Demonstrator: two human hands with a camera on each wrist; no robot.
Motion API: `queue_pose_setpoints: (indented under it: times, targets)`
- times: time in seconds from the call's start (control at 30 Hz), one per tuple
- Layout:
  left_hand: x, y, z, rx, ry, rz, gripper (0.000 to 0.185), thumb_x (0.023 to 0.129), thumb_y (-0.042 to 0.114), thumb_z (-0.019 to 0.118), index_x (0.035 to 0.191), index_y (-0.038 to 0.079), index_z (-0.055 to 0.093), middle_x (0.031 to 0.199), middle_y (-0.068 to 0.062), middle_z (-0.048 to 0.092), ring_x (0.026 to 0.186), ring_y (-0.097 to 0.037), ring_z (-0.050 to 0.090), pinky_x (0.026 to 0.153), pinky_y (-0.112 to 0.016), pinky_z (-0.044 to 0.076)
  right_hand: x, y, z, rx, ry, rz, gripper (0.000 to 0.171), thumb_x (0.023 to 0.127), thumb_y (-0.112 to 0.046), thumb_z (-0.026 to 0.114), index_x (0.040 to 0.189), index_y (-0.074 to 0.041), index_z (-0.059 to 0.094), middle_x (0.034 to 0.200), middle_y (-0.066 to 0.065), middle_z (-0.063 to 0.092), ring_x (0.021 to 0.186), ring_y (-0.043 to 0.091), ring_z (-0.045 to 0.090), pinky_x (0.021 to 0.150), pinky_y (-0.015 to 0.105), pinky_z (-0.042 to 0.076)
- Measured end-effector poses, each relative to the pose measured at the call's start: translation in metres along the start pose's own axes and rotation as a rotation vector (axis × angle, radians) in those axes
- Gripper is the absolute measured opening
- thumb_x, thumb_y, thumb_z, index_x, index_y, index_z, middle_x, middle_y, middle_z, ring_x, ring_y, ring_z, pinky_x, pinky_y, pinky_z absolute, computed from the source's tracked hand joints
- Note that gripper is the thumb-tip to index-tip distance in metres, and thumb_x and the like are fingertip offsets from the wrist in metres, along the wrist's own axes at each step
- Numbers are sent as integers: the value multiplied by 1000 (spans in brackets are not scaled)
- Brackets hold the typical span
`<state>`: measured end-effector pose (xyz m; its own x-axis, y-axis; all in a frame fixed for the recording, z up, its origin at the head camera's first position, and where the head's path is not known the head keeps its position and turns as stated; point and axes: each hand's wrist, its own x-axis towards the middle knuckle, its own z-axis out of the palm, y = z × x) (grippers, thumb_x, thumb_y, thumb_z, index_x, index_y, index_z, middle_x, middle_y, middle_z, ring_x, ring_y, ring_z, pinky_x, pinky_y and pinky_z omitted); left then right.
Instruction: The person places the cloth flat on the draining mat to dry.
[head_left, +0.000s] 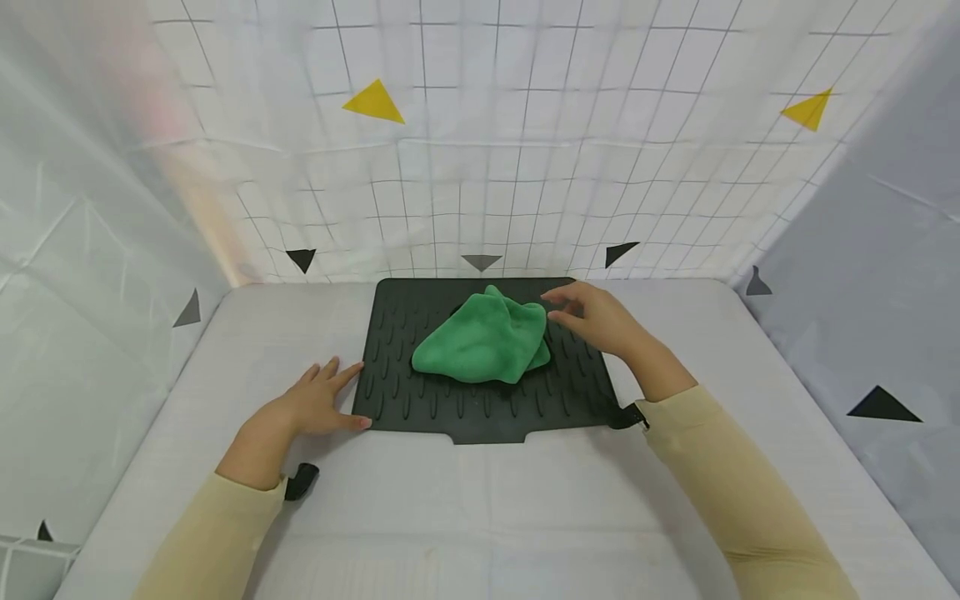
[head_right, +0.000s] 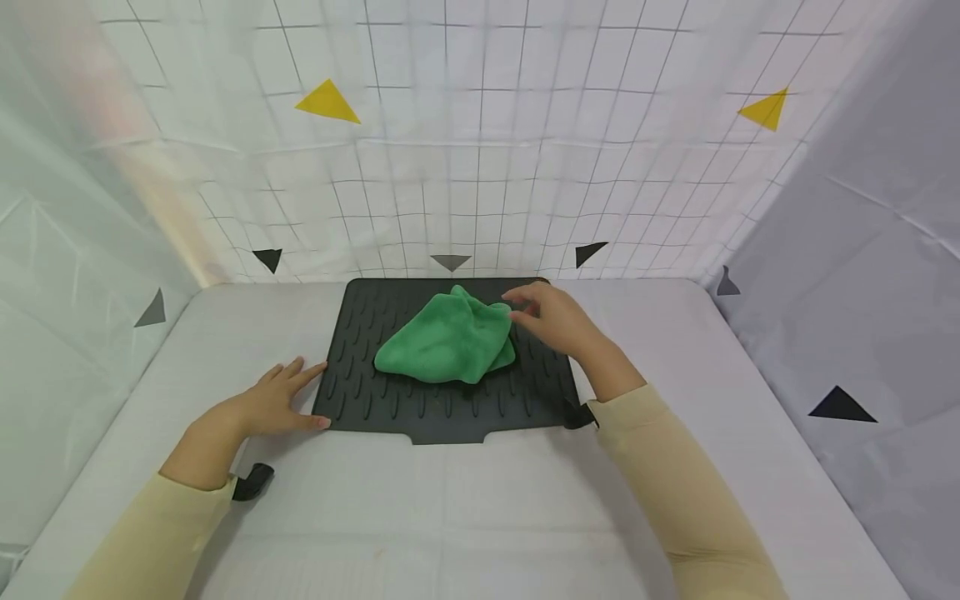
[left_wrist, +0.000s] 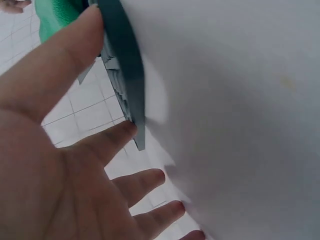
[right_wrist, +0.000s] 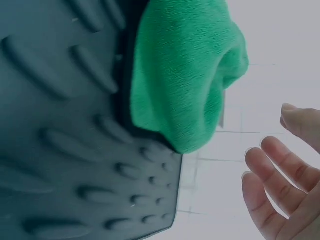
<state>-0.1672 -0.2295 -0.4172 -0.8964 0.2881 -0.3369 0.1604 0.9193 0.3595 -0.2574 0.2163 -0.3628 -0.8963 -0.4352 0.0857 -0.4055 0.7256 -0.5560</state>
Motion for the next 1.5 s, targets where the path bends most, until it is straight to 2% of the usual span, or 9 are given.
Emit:
queue_pose_setpoints:
  times: [0.2, 0.47, 0.63, 0.8, 1.07, 1.37, 1.5]
  targets:
    - [2, 7, -2, -49, 15, 0, 95, 88, 56, 70, 158, 8, 27, 160, -33, 16, 144, -57, 13, 105, -76, 24, -8, 13, 7, 16, 4, 23, 37, 101, -25, 64, 136, -13, 62, 128, 11, 62, 102, 25, 61, 78, 43, 52]
    - [13, 15, -4, -122, 100, 90, 79, 98, 42, 63, 157, 3, 29, 158, -29, 28, 144, -49, 28, 111, -65, 28, -13, 29, 18, 41, -4, 85, 41, 101, -29, 62, 138, -11, 59, 122, 9, 65, 103, 25, 61, 82, 46, 52]
    - [20, 25, -1, -159, 137, 146, 72, 100, 40, 61, 156, 6, 33, 158, -19, 35, 145, -40, 32, 114, -58, 29, -14, 34, 23, 79, -18, 102, 44, 101, -28, 62, 140, -9, 57, 124, 13, 65, 106, 29, 62, 85, 48, 52]
    - [26, 34, 3, -162, 171, 169, 67, 100, 40, 61, 156, 12, 36, 157, -14, 39, 145, -36, 34, 114, -55, 31, -14, 40, 29, 117, -55, 109, 45, 102, -26, 62, 143, -8, 54, 122, 13, 65, 106, 29, 62, 86, 48, 51]
    - [31, 46, 6, -162, 183, 199, 61, 101, 37, 60, 154, 11, 40, 154, -12, 43, 143, -35, 38, 114, -54, 33, -14, 49, 40, 249, -140, 102, 46, 102, -26, 60, 144, -10, 51, 127, 19, 63, 117, 35, 59, 96, 53, 49]
    - [39, 50, 14, -216, 191, 258, 56, 102, 37, 59, 150, 11, 47, 150, -11, 49, 140, -34, 43, 112, -53, 36, -11, 53, 45, 326, -161, 201, 48, 104, -29, 57, 148, -11, 46, 140, 23, 54, 123, 38, 56, 98, 54, 48]
    - [41, 50, 16, -241, 191, 267, 54, 102, 37, 59, 149, 12, 48, 150, -12, 50, 139, -34, 44, 111, -53, 37, -9, 53, 47, 391, -167, 236, 48, 104, -24, 56, 149, -12, 43, 139, 22, 55, 125, 37, 54, 98, 53, 46]
